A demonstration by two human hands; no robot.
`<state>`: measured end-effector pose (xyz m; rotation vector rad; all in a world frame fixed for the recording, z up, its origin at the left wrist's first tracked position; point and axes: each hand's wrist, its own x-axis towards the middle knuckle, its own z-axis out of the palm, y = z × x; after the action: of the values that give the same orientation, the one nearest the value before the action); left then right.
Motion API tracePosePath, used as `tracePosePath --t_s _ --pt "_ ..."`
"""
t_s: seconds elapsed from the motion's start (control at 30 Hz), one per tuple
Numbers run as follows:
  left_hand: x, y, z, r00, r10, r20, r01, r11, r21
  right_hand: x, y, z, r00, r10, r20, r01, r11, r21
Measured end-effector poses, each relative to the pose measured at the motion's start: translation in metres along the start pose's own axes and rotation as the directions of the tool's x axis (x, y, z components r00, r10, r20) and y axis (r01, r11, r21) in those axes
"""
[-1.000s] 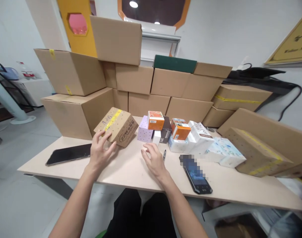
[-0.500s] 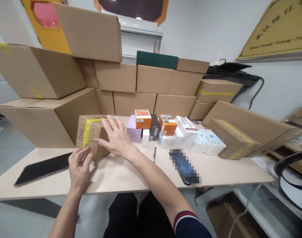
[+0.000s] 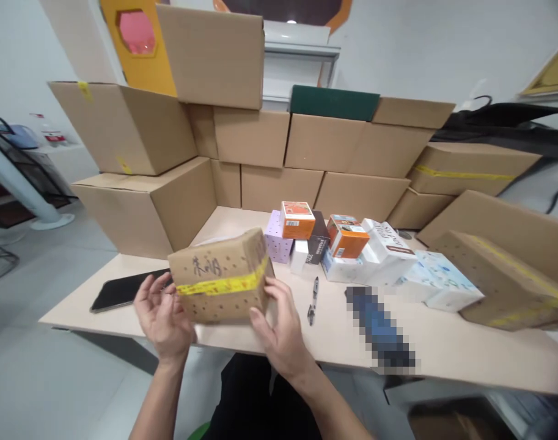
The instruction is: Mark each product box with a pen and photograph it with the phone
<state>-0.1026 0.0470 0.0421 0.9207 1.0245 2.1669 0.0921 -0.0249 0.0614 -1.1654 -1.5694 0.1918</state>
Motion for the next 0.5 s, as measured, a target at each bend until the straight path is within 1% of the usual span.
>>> tracePosePath --t_s 0.07,0.17,0.23,0.3,0.37,0.43,0.5 --pt "-0.016 -0.004 -0.001 0.997 -0.031 0.076 0.028 0.998 0.047 -0.022 0.013 -0.004 0.993 0.111 -0.029 -0.11 0.993 0.033" --pt "-0.041 -0.014 -0.006 0.965 -0.093 0.244 0.054 0.985 0.164 -0.044 0.032 -0.007 0.962 0.271 -0.018 -0.268 0.958 0.101" --pt "-0.053 -0.021 -0.011 0.951 -0.106 0.291 0.064 0.987 0.151 -0.053 0.041 -0.009 0.944 0.328 0.016 -0.327 0.933 0.152" --pt "-0.058 -0.023 -0.013 0.942 -0.122 0.314 0.095 0.991 0.099 -0.058 0.047 -0.012 0.941 0.335 0.04 -0.336 0.921 0.195" --pt "-0.06 -0.023 -0.014 0.928 -0.175 0.33 0.16 0.985 0.071 -0.061 0.05 -0.013 0.948 0.316 0.039 -0.317 0.92 0.231" --pt "-0.059 -0.02 -0.012 0.906 -0.249 0.343 0.232 0.969 0.09 -0.061 0.05 -0.014 0.952 0.304 0.028 -0.3 0.916 0.268" --pt "-0.059 -0.018 -0.01 0.899 -0.28 0.336 0.255 0.96 0.117 -0.059 0.049 -0.015 0.95 0.312 0.027 -0.305 0.901 0.308"
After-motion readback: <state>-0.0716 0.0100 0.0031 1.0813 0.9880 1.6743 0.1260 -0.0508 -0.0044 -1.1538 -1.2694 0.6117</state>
